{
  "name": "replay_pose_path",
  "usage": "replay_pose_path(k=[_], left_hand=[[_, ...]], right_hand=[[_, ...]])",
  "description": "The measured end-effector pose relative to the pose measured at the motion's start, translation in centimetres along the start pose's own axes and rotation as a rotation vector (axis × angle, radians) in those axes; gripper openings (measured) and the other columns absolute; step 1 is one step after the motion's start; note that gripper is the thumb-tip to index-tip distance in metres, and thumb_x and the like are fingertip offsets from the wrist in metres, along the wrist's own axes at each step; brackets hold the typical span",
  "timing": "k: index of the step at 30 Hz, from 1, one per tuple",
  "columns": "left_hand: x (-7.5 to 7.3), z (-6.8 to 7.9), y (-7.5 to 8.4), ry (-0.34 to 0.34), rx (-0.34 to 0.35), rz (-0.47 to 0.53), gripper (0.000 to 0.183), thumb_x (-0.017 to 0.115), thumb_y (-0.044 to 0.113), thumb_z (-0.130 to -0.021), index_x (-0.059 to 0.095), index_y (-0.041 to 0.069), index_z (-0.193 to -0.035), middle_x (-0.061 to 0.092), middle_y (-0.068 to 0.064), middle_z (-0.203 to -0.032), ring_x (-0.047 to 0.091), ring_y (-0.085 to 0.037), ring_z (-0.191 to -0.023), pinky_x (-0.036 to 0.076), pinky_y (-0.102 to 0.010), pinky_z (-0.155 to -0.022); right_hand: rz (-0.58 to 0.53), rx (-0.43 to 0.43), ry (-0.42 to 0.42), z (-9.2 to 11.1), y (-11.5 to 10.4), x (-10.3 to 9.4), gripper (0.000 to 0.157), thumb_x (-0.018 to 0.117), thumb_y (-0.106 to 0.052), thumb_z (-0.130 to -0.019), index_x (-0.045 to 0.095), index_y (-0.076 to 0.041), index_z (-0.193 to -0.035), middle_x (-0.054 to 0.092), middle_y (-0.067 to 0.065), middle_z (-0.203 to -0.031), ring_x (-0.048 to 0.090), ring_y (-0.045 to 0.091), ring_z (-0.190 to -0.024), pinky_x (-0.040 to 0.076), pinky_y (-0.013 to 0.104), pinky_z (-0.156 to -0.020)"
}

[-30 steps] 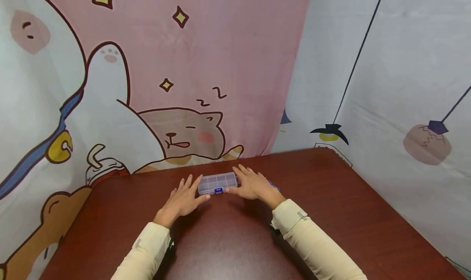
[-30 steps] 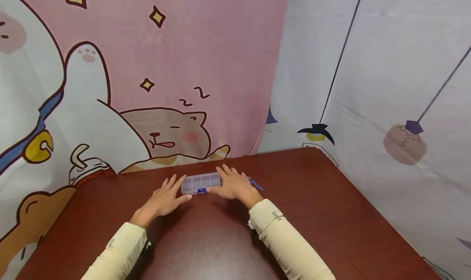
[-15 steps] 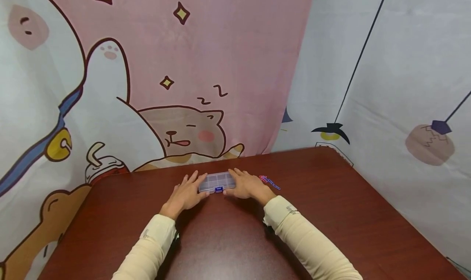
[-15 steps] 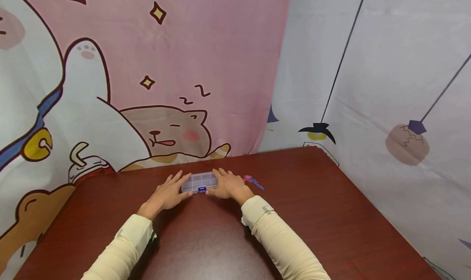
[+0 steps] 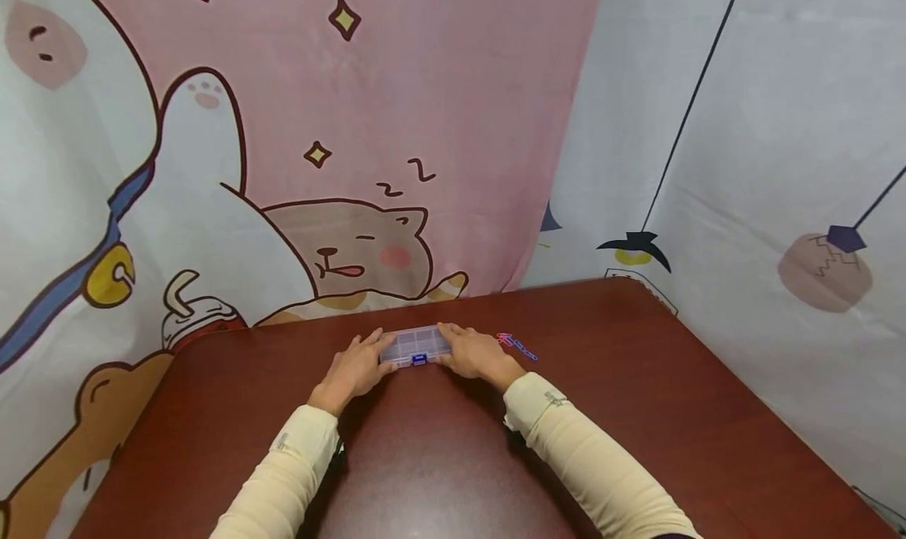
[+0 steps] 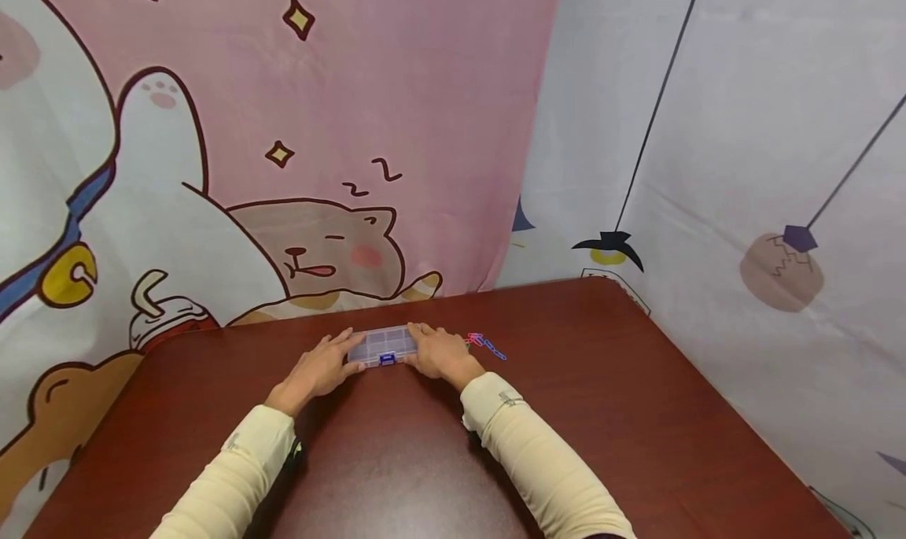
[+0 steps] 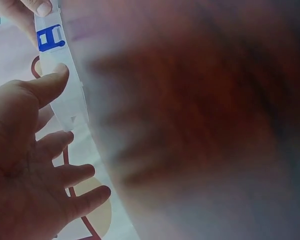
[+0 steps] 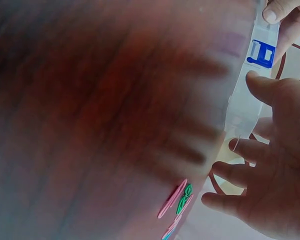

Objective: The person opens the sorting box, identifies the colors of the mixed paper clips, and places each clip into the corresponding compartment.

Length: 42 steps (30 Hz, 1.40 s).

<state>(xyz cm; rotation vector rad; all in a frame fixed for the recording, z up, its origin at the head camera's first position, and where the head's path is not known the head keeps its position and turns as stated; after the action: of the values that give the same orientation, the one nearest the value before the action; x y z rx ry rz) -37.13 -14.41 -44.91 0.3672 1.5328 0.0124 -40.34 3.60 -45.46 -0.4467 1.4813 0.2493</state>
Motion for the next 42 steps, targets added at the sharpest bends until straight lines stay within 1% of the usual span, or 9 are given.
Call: replay_pose_path(k=[6, 12, 15, 21, 25, 29, 35, 39, 42], left_hand=[[0.1, 0.0, 0.1, -0.013, -0.005, -0.002, 0.06, 0.061, 0.037, -0.095, 0.04, 0.022, -0.15, 0.033, -0.013, -0.156, 0.033, -0.05, -0.137, 0.033, -0.069, -0.101], [-0.2, 0.0, 0.2, -0.02, 0.003, -0.01, 0.059, 0.06, 0.036, -0.096, 0.041, 0.022, -0.149, 0.034, -0.014, -0.156, 0.034, -0.05, -0.136, 0.033, -0.068, -0.102], [-0.3, 0.1, 0.2, -0.041, -0.002, 0.013, 0.058, 0.059, 0.035, -0.096, 0.041, 0.022, -0.15, 0.033, -0.014, -0.156, 0.033, -0.05, -0.137, 0.031, -0.069, -0.103], [-0.6, 0.4, 0.3, -0.077, -0.004, 0.052, 0.053, 0.054, 0.034, -0.099, 0.041, 0.022, -0.15, 0.033, -0.014, -0.156, 0.03, -0.048, -0.14, 0.027, -0.068, -0.106], [-0.9, 0.2, 0.3, -0.084, 0.009, 0.044, 0.051, 0.051, 0.034, -0.1, 0.041, 0.022, -0.149, 0.033, -0.013, -0.157, 0.03, -0.046, -0.14, 0.027, -0.067, -0.106], [-1.0, 0.1, 0.3, -0.086, 0.021, 0.032, 0.051, 0.05, 0.034, -0.101, 0.041, 0.022, -0.15, 0.033, -0.011, -0.156, 0.031, -0.045, -0.14, 0.028, -0.067, -0.106], [-0.9, 0.0, 0.2, -0.086, 0.022, 0.022, 0.052, 0.051, 0.035, -0.1, 0.041, 0.022, -0.15, 0.034, -0.011, -0.156, 0.033, -0.046, -0.139, 0.029, -0.066, -0.105], [-1.0, 0.1, 0.3, -0.083, 0.024, 0.009, 0.053, 0.052, 0.035, -0.1, 0.041, 0.022, -0.15, 0.035, -0.011, -0.155, 0.034, -0.046, -0.138, 0.029, -0.066, -0.106], [-1.0, 0.2, 0.4, -0.078, 0.028, -0.011, 0.053, 0.053, 0.035, -0.1, 0.041, 0.022, -0.149, 0.036, -0.011, -0.155, 0.035, -0.046, -0.137, 0.03, -0.065, -0.105]], right_hand=[[0.009, -0.006, -0.009, 0.1, -0.1, -0.1, 0.071, 0.055, -0.051, -0.095, 0.032, -0.019, -0.154, 0.041, 0.005, -0.153, 0.045, 0.03, -0.135, 0.042, 0.053, -0.102], [0.029, -0.018, -0.014, 0.1, -0.2, -0.5, 0.068, 0.053, -0.05, -0.096, 0.033, -0.018, -0.153, 0.042, 0.005, -0.152, 0.046, 0.03, -0.134, 0.041, 0.05, -0.103], [0.021, -0.022, -0.035, 0.1, -0.3, -0.5, 0.067, 0.052, -0.05, -0.097, 0.033, -0.018, -0.153, 0.042, 0.005, -0.152, 0.046, 0.03, -0.134, 0.04, 0.049, -0.105], [-0.01, -0.046, -0.074, 0.0, -0.3, -0.8, 0.064, 0.05, -0.05, -0.098, 0.036, -0.019, -0.152, 0.047, 0.006, -0.148, 0.05, 0.027, -0.13, 0.04, 0.047, -0.105], [-0.027, -0.055, -0.094, -0.1, -0.4, -1.1, 0.062, 0.048, -0.049, -0.099, 0.036, -0.019, -0.152, 0.048, 0.005, -0.147, 0.052, 0.026, -0.127, 0.04, 0.047, -0.105], [-0.029, -0.066, -0.094, -0.1, -0.6, -1.2, 0.062, 0.048, -0.048, -0.099, 0.037, -0.017, -0.151, 0.049, 0.005, -0.146, 0.053, 0.026, -0.125, 0.04, 0.046, -0.105], [-0.036, -0.073, -0.1, 0.0, -0.8, -1.3, 0.062, 0.05, -0.046, -0.099, 0.038, -0.014, -0.15, 0.047, 0.007, -0.147, 0.051, 0.026, -0.128, 0.037, 0.043, -0.109], [-0.052, -0.055, -0.115, -0.2, -0.8, -1.3, 0.065, 0.051, -0.052, -0.096, 0.039, -0.017, -0.15, 0.045, 0.01, -0.148, 0.05, 0.028, -0.129, 0.037, 0.044, -0.109], [-0.035, -0.035, -0.116, -0.4, -0.8, -1.6, 0.067, 0.05, -0.058, -0.094, 0.043, -0.019, -0.148, 0.042, 0.011, -0.151, 0.048, 0.029, -0.132, 0.037, 0.047, -0.109]])
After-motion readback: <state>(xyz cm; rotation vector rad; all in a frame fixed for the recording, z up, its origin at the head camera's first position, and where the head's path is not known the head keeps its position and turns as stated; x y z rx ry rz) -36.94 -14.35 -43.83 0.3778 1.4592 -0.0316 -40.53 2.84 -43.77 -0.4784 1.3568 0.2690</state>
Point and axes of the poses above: each hand's wrist, its own z-axis away from the middle knuckle, its own x-axis out of the palm, y = z × x, the point moved 8 cm from there along -z, towards the middle knuckle
